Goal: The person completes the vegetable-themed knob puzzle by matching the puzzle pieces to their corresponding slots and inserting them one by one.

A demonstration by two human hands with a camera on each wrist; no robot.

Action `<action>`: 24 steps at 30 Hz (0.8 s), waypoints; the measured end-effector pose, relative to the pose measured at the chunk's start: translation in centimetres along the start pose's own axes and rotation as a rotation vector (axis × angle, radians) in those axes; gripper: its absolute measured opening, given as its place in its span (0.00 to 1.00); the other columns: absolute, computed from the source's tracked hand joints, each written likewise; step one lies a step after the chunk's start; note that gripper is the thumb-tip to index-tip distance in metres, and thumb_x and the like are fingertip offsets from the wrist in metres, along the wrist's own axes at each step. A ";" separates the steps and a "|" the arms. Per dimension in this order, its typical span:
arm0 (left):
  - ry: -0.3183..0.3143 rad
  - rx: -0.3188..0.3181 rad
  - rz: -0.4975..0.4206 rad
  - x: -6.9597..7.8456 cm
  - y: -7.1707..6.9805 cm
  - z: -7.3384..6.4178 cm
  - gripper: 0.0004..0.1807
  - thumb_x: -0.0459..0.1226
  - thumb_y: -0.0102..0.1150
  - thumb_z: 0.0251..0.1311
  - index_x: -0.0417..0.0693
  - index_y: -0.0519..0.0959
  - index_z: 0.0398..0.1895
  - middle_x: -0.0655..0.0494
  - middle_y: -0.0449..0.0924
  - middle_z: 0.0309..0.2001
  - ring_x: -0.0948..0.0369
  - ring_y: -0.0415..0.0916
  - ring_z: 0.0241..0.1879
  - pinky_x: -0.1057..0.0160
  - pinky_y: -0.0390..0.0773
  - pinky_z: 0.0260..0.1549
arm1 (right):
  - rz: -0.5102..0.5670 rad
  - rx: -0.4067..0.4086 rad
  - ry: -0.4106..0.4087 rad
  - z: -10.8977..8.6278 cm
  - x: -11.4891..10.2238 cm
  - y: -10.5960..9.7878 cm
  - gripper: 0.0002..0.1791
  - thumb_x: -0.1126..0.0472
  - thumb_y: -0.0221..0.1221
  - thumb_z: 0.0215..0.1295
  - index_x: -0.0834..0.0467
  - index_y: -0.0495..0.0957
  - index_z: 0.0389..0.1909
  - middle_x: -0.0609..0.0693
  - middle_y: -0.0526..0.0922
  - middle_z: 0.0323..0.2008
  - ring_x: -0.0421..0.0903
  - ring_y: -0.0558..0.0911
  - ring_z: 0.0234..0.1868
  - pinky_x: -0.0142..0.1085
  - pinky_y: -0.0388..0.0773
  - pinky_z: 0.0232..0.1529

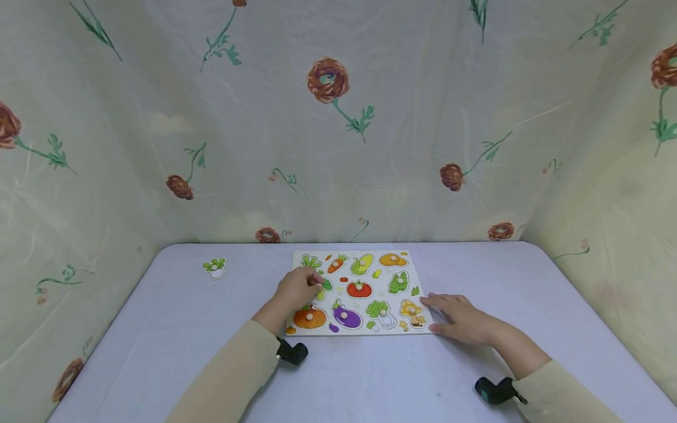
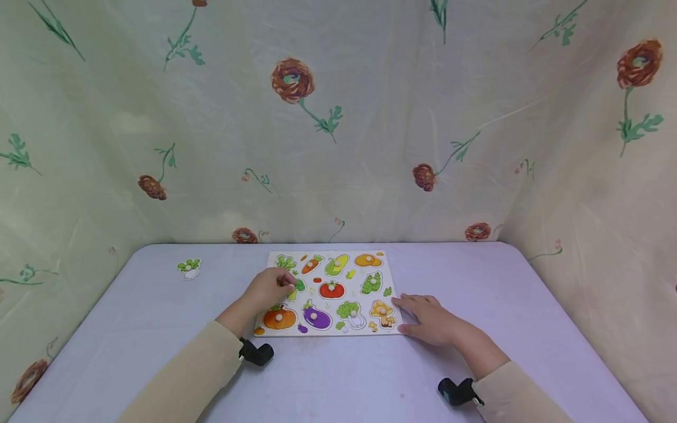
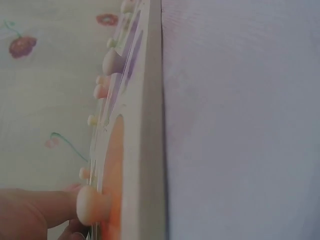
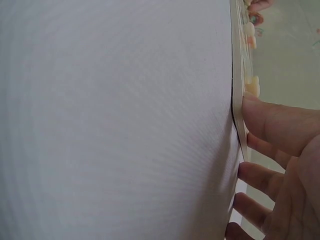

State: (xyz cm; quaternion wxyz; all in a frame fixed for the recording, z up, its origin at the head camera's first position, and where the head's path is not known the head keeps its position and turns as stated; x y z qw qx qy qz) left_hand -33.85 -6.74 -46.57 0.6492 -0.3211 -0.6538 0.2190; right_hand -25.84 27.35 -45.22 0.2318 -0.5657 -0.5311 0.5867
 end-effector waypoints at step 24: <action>0.018 -0.008 0.003 -0.2 0.0 -0.2 0.03 0.39 0.64 0.66 0.52 0.83 0.40 0.59 0.78 0.35 0.59 0.73 0.36 0.58 0.74 0.42 | -0.011 -0.002 -0.009 0.0 -0.1 -0.2 0.38 0.45 0.62 0.67 0.57 0.65 0.73 0.67 0.60 0.73 0.73 0.55 0.71 0.70 0.56 0.65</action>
Point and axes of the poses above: each hand's wrist, its own z-axis towards the middle knuckle, its own y-axis out of the palm, x = y × z, the point moved 4 cm from there along z, towards the middle knuckle
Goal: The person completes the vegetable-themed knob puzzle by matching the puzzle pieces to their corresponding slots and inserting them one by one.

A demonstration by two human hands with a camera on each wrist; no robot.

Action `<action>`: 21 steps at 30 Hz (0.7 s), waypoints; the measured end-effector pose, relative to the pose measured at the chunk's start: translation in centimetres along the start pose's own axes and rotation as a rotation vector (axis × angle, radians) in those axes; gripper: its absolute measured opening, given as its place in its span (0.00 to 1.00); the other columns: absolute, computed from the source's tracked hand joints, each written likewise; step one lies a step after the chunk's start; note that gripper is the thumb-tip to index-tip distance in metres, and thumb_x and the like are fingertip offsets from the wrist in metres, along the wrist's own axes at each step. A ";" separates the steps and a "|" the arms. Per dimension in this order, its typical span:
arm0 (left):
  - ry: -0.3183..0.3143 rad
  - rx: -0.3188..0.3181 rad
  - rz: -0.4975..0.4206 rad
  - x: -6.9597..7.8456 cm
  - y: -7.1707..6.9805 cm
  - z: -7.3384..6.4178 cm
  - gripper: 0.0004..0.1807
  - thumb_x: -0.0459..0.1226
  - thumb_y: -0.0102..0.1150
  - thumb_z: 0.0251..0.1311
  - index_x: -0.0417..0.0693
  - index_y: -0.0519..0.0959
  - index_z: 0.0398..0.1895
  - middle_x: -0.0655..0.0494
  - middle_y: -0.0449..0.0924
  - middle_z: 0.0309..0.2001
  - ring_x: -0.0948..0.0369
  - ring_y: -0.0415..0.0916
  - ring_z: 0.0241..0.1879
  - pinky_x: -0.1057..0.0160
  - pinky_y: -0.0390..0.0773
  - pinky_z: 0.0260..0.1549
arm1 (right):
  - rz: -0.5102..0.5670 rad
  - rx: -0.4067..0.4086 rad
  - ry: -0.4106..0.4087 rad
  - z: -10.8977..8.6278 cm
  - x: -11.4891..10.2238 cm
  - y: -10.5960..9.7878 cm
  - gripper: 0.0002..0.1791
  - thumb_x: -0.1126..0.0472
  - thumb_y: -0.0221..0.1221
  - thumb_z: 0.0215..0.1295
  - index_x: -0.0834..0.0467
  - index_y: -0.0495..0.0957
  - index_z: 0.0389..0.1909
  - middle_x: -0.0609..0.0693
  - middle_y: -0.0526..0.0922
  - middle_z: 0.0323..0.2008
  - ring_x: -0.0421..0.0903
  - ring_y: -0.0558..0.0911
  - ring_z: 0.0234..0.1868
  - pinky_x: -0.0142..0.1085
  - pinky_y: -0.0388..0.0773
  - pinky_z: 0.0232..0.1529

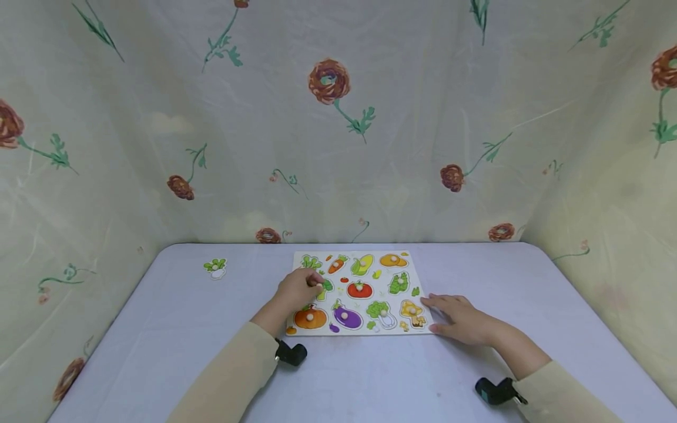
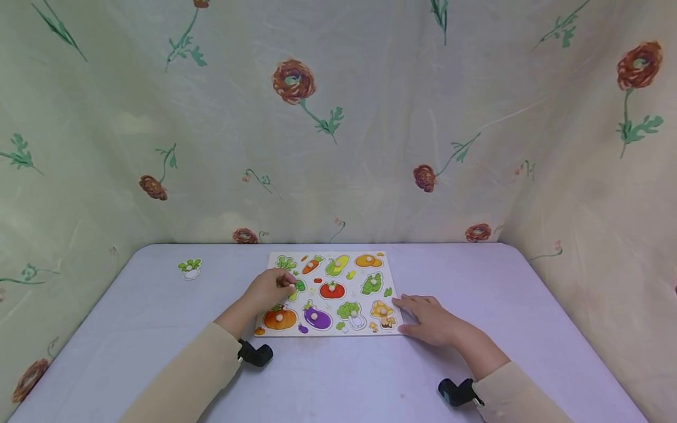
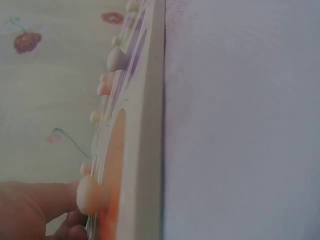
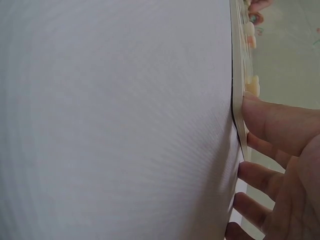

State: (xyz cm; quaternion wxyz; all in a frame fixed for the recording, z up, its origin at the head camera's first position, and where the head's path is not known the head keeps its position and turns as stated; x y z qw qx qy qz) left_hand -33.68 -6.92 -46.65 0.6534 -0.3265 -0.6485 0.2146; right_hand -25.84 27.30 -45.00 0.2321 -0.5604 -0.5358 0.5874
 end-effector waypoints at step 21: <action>0.025 0.169 -0.067 -1.7 -3.2 -1.3 0.06 0.36 0.62 0.67 0.49 0.83 0.44 0.55 0.80 0.42 0.55 0.73 0.45 0.55 0.77 0.47 | -0.006 -0.001 -0.012 0.0 0.1 0.0 0.39 0.44 0.62 0.67 0.58 0.65 0.73 0.68 0.60 0.73 0.73 0.55 0.71 0.70 0.56 0.65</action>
Point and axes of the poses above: each hand's wrist, its own z-axis towards the middle knuckle, its own y-axis out of the palm, x = y × z, the point moved 4 cm from there along z, towards the middle knuckle
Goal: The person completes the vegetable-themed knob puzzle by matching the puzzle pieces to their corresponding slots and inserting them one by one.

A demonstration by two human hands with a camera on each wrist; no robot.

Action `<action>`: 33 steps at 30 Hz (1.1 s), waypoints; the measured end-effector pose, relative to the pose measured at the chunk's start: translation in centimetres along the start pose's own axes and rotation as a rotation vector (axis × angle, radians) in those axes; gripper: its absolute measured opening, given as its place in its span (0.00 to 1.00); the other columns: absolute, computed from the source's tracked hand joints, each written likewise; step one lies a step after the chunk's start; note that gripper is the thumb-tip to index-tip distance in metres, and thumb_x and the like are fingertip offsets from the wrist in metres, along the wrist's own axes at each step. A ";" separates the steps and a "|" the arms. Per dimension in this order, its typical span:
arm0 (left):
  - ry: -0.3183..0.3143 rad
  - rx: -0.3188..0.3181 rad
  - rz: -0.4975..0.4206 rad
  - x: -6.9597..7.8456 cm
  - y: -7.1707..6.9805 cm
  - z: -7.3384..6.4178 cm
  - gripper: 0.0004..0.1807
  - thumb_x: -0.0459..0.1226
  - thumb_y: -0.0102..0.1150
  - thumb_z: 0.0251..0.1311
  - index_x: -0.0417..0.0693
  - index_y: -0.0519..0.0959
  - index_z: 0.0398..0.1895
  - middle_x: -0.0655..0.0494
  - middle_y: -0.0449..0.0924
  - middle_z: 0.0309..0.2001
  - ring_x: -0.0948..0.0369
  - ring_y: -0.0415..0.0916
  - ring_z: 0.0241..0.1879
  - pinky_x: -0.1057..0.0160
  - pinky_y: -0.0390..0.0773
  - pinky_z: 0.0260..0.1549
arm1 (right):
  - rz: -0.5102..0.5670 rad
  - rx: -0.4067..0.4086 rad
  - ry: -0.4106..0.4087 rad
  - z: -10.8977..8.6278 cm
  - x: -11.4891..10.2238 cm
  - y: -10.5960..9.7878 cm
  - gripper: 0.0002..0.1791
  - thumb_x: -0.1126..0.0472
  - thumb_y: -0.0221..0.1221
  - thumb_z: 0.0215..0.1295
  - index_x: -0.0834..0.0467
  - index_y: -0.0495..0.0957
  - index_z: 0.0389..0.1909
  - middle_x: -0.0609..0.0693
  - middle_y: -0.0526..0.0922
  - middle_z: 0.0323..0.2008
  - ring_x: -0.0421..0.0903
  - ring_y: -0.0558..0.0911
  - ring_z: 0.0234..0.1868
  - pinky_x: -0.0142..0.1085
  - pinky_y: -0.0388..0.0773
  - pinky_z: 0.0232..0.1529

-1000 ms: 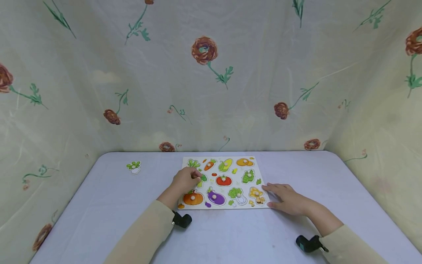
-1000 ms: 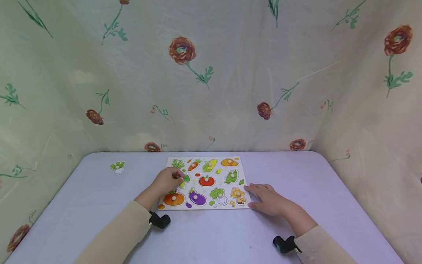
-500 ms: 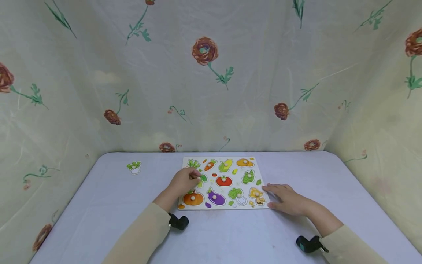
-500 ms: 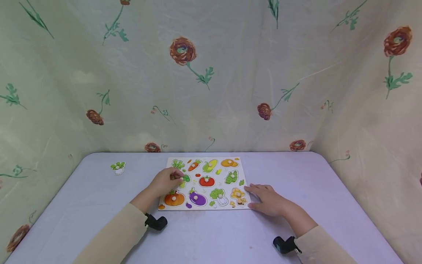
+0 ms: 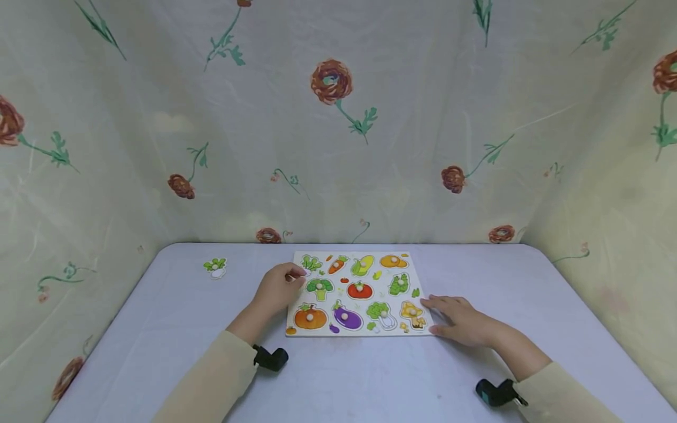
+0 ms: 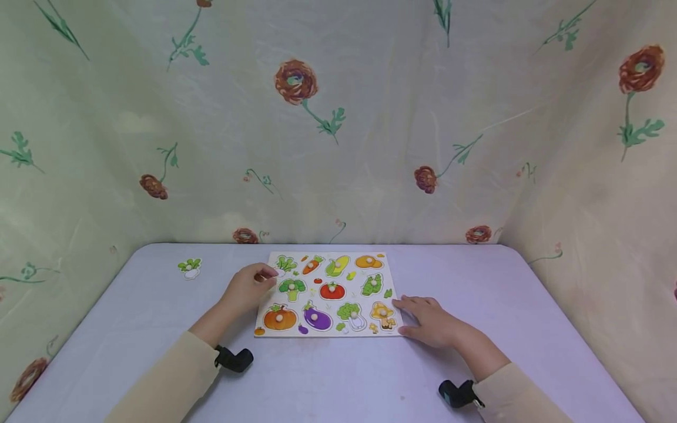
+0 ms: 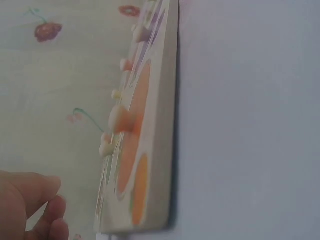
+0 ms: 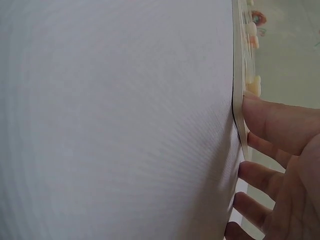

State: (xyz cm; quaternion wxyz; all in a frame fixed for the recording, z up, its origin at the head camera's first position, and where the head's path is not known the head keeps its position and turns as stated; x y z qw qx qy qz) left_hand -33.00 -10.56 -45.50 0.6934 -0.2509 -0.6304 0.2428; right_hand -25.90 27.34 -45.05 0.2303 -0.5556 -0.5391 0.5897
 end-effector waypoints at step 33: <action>-0.044 0.304 -0.019 -6.1 -10.0 0.3 0.14 0.33 0.57 0.67 0.37 0.80 0.52 0.38 0.78 0.53 0.43 0.71 0.53 0.46 0.70 0.51 | -0.002 -0.008 -0.003 0.0 0.0 -0.1 0.38 0.45 0.62 0.67 0.58 0.65 0.73 0.68 0.60 0.73 0.74 0.55 0.71 0.70 0.55 0.65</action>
Point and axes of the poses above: each hand's wrist, its own z-axis towards the middle knuckle, its own y-axis out of the palm, x = y × z, the point moved 4 cm from there along z, towards the middle knuckle
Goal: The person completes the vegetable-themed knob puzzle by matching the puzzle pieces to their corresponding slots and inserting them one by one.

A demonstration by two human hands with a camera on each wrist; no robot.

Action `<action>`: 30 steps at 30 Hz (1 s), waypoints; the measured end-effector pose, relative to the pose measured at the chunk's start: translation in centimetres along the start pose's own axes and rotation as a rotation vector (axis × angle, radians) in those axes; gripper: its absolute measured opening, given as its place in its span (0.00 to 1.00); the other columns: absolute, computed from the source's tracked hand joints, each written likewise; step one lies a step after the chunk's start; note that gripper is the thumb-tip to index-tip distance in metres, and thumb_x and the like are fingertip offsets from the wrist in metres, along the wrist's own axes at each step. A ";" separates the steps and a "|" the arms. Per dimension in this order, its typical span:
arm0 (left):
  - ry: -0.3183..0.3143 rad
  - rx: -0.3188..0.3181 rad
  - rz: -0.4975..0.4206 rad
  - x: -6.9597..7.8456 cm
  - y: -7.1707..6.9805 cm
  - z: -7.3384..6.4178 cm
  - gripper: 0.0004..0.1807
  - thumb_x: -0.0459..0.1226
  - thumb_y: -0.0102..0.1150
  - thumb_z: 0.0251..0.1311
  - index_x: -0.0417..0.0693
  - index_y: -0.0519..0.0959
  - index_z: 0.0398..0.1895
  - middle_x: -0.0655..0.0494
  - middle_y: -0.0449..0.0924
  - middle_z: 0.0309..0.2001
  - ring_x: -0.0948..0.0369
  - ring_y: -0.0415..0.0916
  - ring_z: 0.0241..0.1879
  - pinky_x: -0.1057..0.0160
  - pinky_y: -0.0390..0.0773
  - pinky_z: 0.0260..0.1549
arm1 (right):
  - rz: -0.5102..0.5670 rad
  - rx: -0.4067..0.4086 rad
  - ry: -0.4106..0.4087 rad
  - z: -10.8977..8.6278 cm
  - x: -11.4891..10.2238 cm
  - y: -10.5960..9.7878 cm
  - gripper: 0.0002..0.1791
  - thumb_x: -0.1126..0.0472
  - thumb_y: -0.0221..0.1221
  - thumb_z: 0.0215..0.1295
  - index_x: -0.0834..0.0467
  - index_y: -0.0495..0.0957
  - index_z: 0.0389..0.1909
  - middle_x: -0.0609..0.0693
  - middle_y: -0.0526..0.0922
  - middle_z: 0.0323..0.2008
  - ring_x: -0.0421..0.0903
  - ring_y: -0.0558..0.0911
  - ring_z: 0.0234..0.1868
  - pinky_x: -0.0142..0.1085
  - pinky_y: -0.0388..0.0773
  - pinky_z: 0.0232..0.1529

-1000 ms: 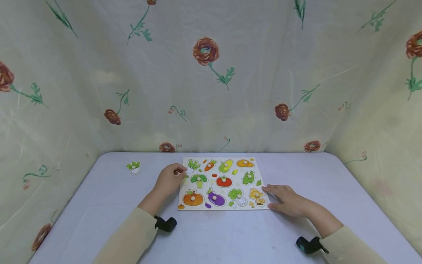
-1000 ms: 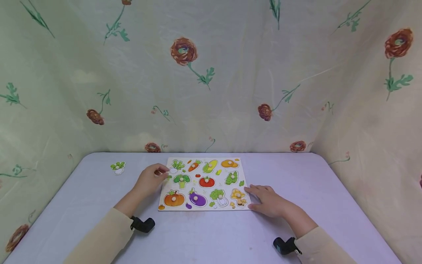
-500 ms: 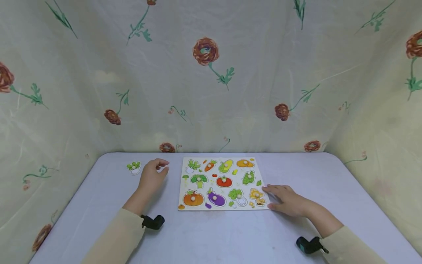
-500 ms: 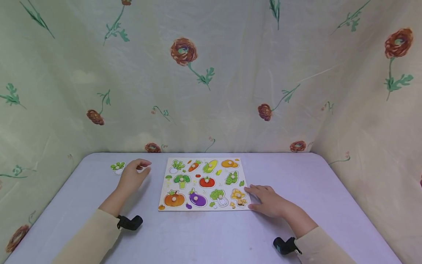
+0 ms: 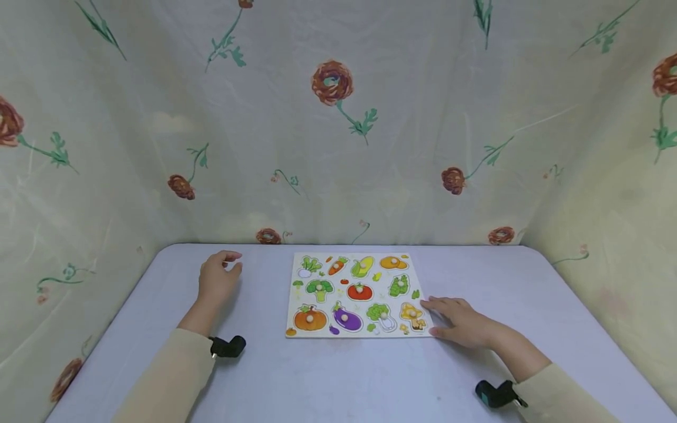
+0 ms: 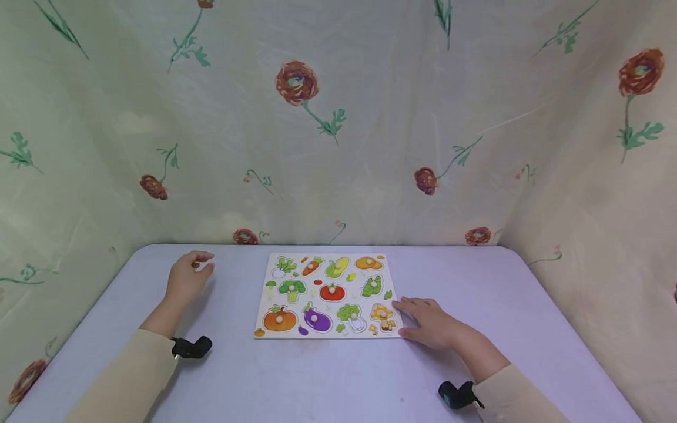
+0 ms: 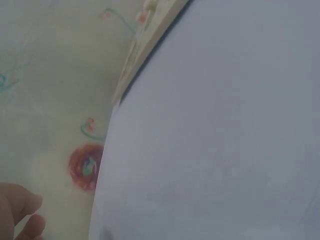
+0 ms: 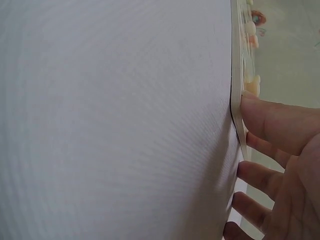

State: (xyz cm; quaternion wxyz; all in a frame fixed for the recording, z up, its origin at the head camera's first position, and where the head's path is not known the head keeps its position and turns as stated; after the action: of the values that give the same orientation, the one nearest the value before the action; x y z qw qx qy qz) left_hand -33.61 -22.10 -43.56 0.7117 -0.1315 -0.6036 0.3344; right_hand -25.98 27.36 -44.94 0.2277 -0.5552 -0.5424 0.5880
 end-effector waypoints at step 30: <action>-0.262 -0.028 0.141 -5.7 -1.7 2.6 0.20 0.38 0.52 0.68 0.42 0.77 0.60 0.39 0.75 0.60 0.37 0.64 0.59 0.39 0.62 0.55 | -0.003 -0.011 0.018 -0.1 -0.2 0.0 0.39 0.44 0.62 0.67 0.57 0.65 0.74 0.67 0.60 0.73 0.73 0.55 0.71 0.69 0.56 0.66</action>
State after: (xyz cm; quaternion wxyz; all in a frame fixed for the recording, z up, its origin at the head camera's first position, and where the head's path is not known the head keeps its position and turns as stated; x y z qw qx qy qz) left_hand -35.85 -27.53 -46.33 0.5997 -0.1387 -0.6854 0.3892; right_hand -25.83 27.22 -44.82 0.2303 -0.5612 -0.5442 0.5795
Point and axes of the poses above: each hand's wrist, its own z-axis towards the middle knuckle, its own y-axis out of the palm, x = y × z, the point moved 4 cm from there along z, towards the middle knuckle
